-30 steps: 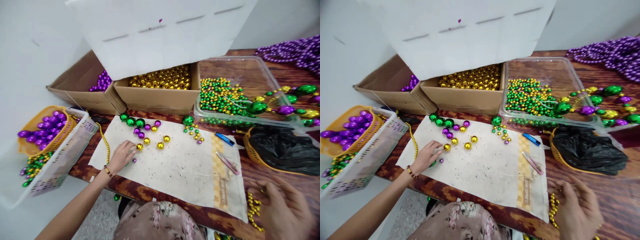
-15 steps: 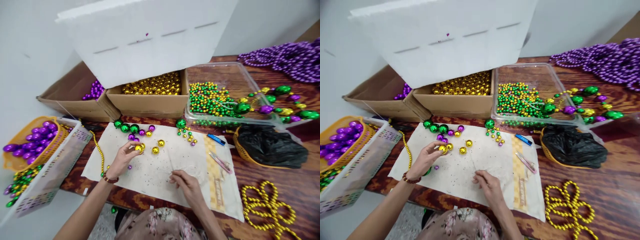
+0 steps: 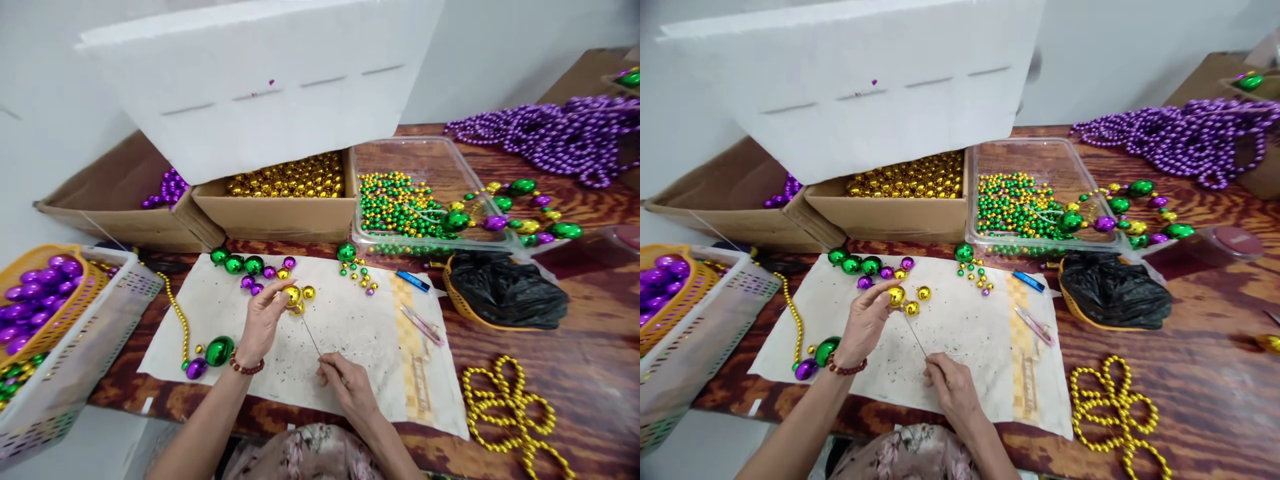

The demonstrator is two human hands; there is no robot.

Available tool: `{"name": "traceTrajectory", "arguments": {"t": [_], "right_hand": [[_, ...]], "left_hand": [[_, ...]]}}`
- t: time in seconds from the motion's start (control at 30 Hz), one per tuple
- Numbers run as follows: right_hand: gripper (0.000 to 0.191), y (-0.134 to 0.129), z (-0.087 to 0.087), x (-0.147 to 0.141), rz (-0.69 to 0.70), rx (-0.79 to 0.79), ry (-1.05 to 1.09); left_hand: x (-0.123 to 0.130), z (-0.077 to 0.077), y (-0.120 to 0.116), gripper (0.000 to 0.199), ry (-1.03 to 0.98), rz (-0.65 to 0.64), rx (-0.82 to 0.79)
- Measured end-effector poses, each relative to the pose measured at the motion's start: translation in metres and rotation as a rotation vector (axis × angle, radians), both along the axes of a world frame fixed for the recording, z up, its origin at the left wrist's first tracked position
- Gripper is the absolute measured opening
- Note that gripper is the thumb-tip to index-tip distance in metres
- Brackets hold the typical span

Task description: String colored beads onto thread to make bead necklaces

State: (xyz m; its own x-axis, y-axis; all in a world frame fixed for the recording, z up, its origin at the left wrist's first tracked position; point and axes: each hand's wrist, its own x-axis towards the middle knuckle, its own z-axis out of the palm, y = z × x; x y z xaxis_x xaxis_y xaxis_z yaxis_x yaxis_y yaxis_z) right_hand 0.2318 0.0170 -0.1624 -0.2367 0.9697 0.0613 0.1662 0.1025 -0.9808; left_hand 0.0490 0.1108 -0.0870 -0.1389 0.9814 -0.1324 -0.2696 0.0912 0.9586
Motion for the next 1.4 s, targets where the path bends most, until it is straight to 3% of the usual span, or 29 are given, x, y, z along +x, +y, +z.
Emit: {"name": "traceTrajectory", "arguments": {"t": [0.17,0.57,0.77,1.07,1.4], "right_hand": [[0.018,-0.001,-0.004,-0.003,-0.017,-0.005,0.011],[0.017,0.001,-0.012,-0.006,-0.025,-0.022,0.046],[0.018,0.005,-0.007,-0.009,-0.040,0.015,0.046],[0.015,0.015,-0.010,-0.019,-0.052,0.106,0.104],[0.015,0.028,0.003,-0.030,-0.094,0.211,0.115]], "left_hand": [[0.000,0.002,-0.002,0.028,0.109,0.030,0.038],[-0.001,0.006,-0.004,0.030,0.113,0.052,0.094],[0.003,0.017,-0.008,0.023,0.201,0.010,0.186],[0.008,0.019,-0.016,0.025,0.264,-0.070,0.374],[0.013,0.029,-0.024,0.031,0.392,-0.087,0.465]]}}
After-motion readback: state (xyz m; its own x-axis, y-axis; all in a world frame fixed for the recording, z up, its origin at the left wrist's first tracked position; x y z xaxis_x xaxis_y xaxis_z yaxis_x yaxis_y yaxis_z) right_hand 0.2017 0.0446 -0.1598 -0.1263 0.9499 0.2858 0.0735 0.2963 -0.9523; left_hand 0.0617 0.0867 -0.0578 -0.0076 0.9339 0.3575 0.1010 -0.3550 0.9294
